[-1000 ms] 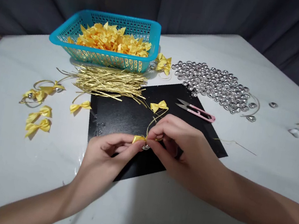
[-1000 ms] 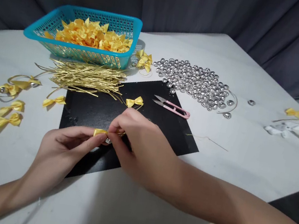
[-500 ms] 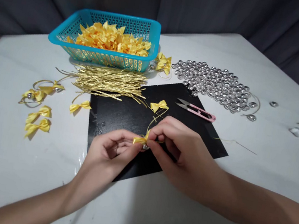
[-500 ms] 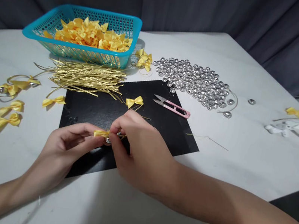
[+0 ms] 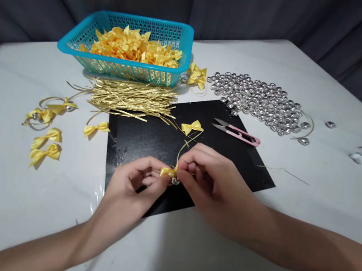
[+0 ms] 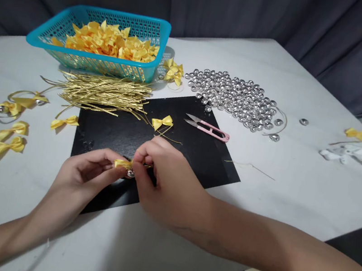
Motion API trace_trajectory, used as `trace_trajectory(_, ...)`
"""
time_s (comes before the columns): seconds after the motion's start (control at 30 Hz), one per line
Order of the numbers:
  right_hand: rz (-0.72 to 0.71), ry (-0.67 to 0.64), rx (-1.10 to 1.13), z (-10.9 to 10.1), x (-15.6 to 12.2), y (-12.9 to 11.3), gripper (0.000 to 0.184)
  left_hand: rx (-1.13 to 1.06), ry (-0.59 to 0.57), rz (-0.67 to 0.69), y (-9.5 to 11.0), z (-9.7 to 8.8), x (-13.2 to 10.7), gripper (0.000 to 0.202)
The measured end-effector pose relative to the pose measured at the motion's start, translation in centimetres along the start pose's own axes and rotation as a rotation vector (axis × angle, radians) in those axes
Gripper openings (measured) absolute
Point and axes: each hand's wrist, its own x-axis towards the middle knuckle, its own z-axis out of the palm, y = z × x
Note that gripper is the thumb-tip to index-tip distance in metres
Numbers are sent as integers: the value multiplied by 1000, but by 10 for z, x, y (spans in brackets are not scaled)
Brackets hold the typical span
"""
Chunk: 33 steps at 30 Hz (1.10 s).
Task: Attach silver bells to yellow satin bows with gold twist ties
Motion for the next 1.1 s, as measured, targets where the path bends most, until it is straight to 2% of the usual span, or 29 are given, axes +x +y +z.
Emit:
trace_trajectory(0.23, 30, 14, 42, 2, 0, 2, 12, -14, -3, 31, 2, 2, 1, 6)
trace_trajectory(0.4, 127, -100, 228, -5, 7, 4, 12, 40, 34, -12, 0, 2, 1, 17)
trace_trajectory(0.5, 173, -142, 241, -10, 10, 4, 11, 46, 33, -22, 1, 1, 1, 17)
trace_trajectory(0.7, 67, -110, 165, -11, 8, 2, 10, 15, 43, -42, 2, 1, -1, 16)
trace_trajectory(0.93, -20, -129, 22, -9, 5, 3, 11, -25, -49, -23, 4, -2, 2, 18)
trace_trajectory(1.1, -68, -152, -31, -10, 5, 4, 11, 84, 25, -22, 7, -1, 4, 20)
